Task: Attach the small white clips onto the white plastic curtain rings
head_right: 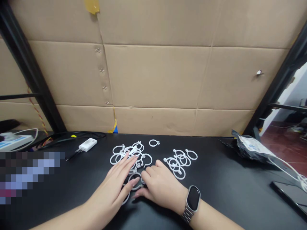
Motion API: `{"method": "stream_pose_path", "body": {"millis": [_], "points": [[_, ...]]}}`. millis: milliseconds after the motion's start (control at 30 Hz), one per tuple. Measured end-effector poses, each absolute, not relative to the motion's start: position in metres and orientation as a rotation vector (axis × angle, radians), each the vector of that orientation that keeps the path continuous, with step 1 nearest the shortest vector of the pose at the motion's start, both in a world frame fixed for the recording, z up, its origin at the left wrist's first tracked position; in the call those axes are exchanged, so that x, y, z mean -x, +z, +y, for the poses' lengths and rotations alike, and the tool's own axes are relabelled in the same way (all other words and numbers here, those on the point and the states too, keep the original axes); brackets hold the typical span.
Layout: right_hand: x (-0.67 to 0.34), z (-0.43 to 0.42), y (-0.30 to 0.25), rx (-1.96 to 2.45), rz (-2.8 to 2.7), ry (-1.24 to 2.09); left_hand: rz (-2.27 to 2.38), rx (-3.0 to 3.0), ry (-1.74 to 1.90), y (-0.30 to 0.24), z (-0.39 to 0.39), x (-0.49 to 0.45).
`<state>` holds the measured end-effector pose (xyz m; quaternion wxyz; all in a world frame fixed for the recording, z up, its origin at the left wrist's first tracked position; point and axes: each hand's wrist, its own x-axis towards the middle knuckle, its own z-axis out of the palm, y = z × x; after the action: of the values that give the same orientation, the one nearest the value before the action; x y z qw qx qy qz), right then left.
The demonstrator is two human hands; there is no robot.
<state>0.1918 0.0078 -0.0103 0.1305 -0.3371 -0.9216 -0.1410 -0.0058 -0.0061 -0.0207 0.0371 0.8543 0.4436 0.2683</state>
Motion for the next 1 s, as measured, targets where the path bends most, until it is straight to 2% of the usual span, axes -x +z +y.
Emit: {"method": "stream_pose_path", "body": {"millis": [533,767,1000], "points": [[-0.193,0.006,-0.013,0.935,-2.753,-0.395,1.35,-2.645,0.829,-0.021,-0.006,0.006],[-0.203,0.001,0.004,1.096,-2.599,-0.177,1.37,-2.634,0.796,-0.019,-0.006,0.006],[-0.21,0.001,0.008,1.339,-2.135,0.132,1.355,-2.644,0.875,-0.018,-0.007,0.004]]}}
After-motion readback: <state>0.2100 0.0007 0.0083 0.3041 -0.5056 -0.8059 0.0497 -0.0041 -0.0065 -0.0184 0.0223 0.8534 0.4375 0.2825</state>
